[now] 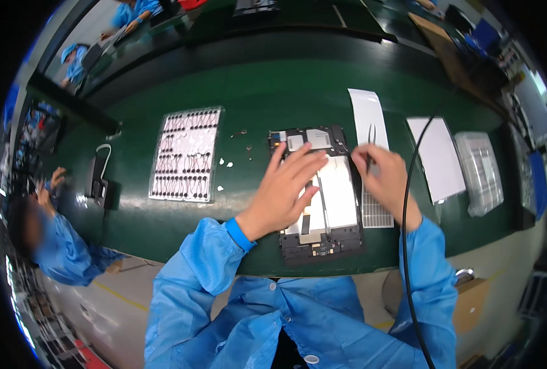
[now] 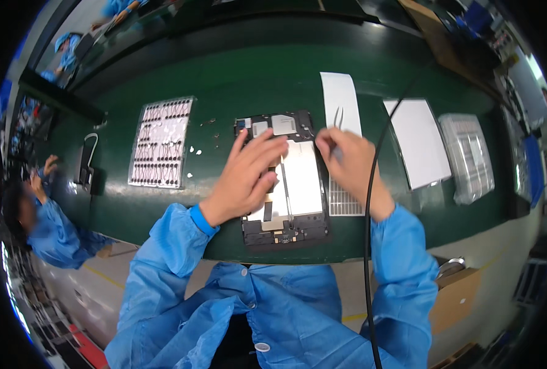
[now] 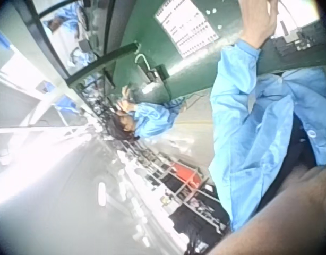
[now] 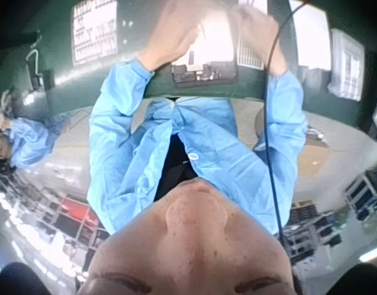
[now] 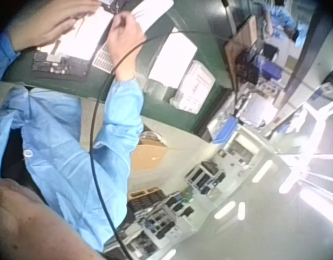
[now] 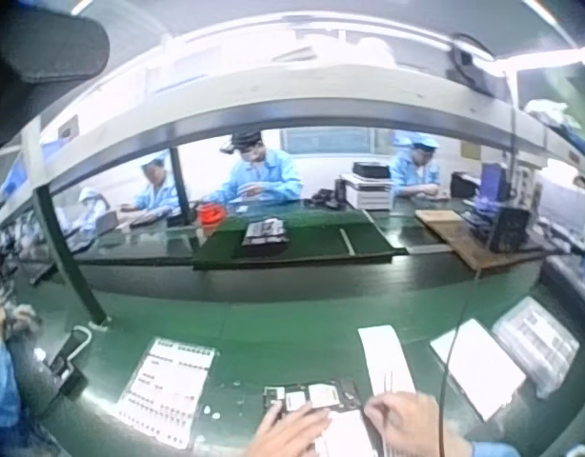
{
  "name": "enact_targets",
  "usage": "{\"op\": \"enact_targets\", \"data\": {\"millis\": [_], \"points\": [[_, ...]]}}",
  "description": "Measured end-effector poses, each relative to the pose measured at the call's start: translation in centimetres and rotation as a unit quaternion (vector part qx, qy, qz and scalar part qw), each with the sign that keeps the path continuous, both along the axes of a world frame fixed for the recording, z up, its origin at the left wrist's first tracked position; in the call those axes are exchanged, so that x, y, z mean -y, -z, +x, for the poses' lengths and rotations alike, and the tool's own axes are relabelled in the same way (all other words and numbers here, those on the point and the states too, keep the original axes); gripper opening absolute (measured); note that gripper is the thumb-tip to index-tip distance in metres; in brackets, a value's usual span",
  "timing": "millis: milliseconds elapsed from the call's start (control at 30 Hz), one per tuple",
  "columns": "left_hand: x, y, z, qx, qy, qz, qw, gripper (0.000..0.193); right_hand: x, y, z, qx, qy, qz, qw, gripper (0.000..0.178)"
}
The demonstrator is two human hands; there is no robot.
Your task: Assembling electronic components and applying adhesive strips to tablet devices on a production line.
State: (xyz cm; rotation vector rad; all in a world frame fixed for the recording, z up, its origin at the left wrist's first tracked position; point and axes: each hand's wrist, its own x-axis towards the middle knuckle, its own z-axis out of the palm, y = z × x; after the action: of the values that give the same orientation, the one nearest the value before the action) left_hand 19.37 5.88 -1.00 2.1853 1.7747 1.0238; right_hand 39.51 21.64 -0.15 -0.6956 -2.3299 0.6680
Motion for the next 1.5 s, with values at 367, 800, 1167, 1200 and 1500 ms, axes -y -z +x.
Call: {"op": "enact_targets", "data": {"millis": [367, 800, 1167, 1200, 1500], "points": [[0.5, 2.4, 1.4, 0.119, 0.038, 0.033, 0.992, 0.048, 6.3, 1.8, 0.0, -0.180, -0.057, -0.326, 0.926, 0.038], [0.8, 1.7, 0.8, 0.198, 0.066, 0.145, 0.967, 0.045, 2.4, -1.5, 0.0, -0.131, 0.093, -0.420, 0.893, 0.037], [4.8, 1.2, -2.5, 0.227, 0.179, 0.262, 0.921, 0.040, -17.2, -2.3, -20.8, -0.184, 0.055, -0.489, 0.851, 0.026], [4.5, 1.1, -2.4, 0.234, 0.194, 0.244, 0.921, 0.038, -19.1, -0.8, -23.7, -0.194, 0.041, -0.514, 0.834, 0.021], [6.5, 2.5, -4.4, 0.236, 0.240, 0.155, 0.929, 0.024, -15.6, 4.6, -40.3, -0.221, 0.114, -0.272, 0.929, 0.039]]}}
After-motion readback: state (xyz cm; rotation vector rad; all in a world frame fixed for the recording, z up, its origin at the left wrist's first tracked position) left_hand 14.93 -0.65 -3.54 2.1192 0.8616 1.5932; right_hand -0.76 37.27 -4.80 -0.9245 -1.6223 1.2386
